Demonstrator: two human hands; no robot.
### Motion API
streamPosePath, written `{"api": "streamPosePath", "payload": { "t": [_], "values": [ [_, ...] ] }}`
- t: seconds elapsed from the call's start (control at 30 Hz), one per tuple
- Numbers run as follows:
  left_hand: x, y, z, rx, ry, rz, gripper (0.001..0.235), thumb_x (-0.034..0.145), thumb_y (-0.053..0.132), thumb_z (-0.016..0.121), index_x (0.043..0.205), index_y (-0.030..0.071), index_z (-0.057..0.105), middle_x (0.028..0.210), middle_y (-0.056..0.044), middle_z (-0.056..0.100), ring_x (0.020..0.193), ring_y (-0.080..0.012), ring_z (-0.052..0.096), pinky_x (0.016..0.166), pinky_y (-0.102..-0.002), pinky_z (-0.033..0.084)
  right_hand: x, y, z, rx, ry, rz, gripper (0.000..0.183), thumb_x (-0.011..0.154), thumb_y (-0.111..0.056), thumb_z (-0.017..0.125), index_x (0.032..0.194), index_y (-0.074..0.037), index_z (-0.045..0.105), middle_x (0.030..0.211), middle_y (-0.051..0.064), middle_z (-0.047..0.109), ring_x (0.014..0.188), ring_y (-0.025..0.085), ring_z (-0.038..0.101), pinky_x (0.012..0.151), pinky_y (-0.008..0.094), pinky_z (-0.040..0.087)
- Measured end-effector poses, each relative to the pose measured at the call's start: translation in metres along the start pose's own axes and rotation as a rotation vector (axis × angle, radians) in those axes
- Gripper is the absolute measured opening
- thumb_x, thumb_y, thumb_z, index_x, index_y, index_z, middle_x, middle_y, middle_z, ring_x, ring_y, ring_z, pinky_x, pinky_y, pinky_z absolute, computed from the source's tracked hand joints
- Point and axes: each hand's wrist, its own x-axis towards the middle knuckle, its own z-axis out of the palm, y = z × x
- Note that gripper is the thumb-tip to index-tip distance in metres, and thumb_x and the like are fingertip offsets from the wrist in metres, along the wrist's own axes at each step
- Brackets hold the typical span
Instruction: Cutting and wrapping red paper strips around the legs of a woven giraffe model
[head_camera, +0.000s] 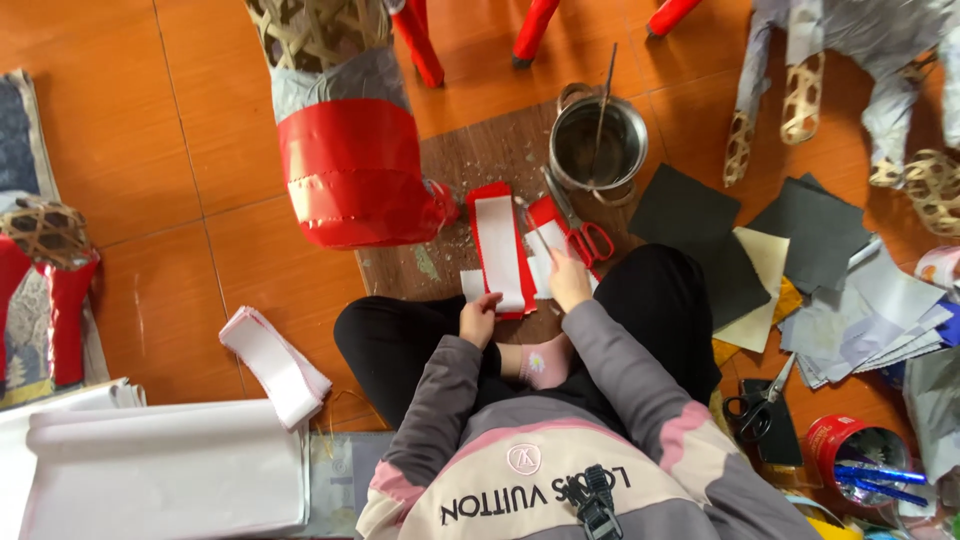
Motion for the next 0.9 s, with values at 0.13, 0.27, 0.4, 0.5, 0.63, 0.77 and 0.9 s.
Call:
{"api": "streamPosePath", "payload": {
  "t": [0.13,0.27,0.4,0.5,0.63,0.77,0.9],
  "values": [
    [-0.005,0.017,-0.002,0.184,0.073,0.096,0.046,0.074,0.0,0.057,0.107,0.026,0.076,0.095,0.0,0.076,0.097,-0.0172,0.07,0.089,-0.034,0.056,-0.01,-0.037,-0.076,0.282,0.325,-0.091,0.037,0.095,-0.009,0.052,0.13,-0.011,0.063,0.104,0.024,0.069,0.089,0.036,0.069,0.08,0.045,0.056],
    [-0.007,0.056,-0.006,0.308,0.157,0.119,0.036,0.075,0.013,0.063,0.099,0.035,0.077,0.089,0.004,0.075,0.094,-0.0163,0.07,0.088,-0.035,0.056,0.031,-0.016,-0.096,0.131,0.293,-0.074,0.034,0.093,-0.019,0.059,0.126,-0.022,0.067,0.11,0.012,0.071,0.103,0.031,0.066,0.087,0.042,0.055],
    [-0.016,0.125,-0.009,0.174,0.238,0.197,0.032,0.076,0.009,0.066,0.1,0.027,0.078,0.09,-0.003,0.076,0.094,-0.0211,0.071,0.084,-0.036,0.056,0.047,-0.007,-0.079,-0.101,0.188,-0.082,0.033,0.094,-0.026,0.055,0.125,-0.027,0.065,0.108,0.008,0.072,0.103,0.028,0.067,0.087,0.042,0.056],
    [-0.026,0.17,-0.012,0.018,0.277,0.27,0.028,0.077,0.002,0.067,0.097,0.018,0.078,0.089,-0.009,0.075,0.091,-0.023,0.071,0.081,-0.036,0.056,0.03,-0.021,-0.077,-0.005,0.155,-0.014,0.038,0.098,-0.022,0.047,0.134,-0.021,0.058,0.115,0.016,0.068,0.108,0.034,0.065,0.091,0.047,0.054],
    [-0.023,0.203,-0.024,-0.231,0.285,0.37,0.021,0.084,-0.001,0.068,0.101,0.008,0.077,0.09,-0.016,0.074,0.084,-0.0186,0.069,0.076,-0.034,0.058,0.021,-0.018,-0.073,0.138,0.166,0.052,0.039,0.1,-0.021,0.042,0.137,-0.019,0.055,0.121,0.017,0.066,0.114,0.035,0.061,0.095,0.047,0.051],
    [-0.022,0.222,-0.032,-0.334,0.304,0.417,0.018,0.086,0.0,0.069,0.103,0.004,0.075,0.092,-0.016,0.073,0.084,-0.0165,0.066,0.074,-0.031,0.057,0.036,0.002,-0.072,0.089,0.194,0.014,0.039,0.098,-0.022,0.048,0.135,-0.02,0.059,0.117,0.017,0.068,0.111,0.034,0.063,0.093,0.046,0.053],
    [-0.036,0.254,-0.036,-0.386,0.384,0.468,0.016,0.084,-0.001,0.071,0.097,0.005,0.076,0.084,-0.01,0.071,0.078,-0.0105,0.062,0.072,-0.029,0.055,0.053,-0.008,-0.101,-0.259,0.252,-0.081,0.034,0.09,-0.023,0.061,0.124,-0.028,0.067,0.106,0.01,0.072,0.101,0.029,0.068,0.084,0.042,0.057]
  ]
}}
